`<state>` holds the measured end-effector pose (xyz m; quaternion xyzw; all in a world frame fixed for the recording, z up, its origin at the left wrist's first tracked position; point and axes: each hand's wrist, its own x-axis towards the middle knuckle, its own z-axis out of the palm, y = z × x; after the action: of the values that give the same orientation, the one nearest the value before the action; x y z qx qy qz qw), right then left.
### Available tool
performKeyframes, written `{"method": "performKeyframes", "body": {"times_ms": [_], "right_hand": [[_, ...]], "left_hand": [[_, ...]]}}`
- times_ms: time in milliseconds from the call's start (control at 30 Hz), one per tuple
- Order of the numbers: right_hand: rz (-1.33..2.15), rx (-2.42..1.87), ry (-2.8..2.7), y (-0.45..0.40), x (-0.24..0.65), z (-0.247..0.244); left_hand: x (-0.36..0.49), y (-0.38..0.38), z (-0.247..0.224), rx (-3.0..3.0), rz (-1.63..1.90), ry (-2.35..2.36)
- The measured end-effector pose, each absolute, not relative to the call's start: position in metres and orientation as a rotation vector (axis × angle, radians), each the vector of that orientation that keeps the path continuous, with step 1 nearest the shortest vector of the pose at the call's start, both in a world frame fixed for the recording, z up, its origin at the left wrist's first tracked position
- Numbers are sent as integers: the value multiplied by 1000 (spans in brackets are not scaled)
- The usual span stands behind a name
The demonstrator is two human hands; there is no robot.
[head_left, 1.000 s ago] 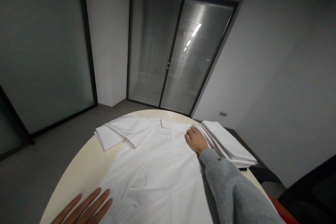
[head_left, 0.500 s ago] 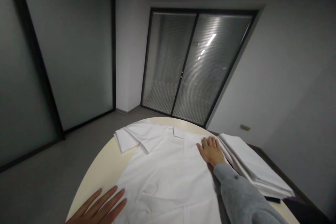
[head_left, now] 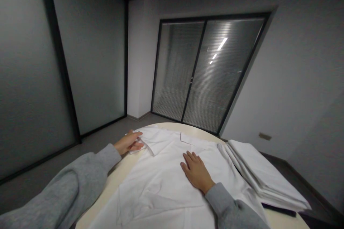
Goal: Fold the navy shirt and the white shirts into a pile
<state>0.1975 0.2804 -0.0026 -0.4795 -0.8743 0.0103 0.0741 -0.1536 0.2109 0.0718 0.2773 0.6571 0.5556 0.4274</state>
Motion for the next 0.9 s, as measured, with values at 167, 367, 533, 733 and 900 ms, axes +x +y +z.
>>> {"method": "performKeyframes", "body": {"times_ms": [167,367,533,733,900], "right_hand": [[144,-1391,-2540,279,198,0],[231,-1348,-2439,272,193,0],[410,-1279,-2271,282,198,11],[694,-1292,-1867,306,238,74],[1054,-1248,-1449,269,292,118]], "left_hand": [[-157,258,66,654,1537,1828],[-152,288,82,793,1830,1979],[-97,298,124,1373,1945,1808],[-6,241,119,2896,1009,1084],[17,194,74,3014,421,957]]}}
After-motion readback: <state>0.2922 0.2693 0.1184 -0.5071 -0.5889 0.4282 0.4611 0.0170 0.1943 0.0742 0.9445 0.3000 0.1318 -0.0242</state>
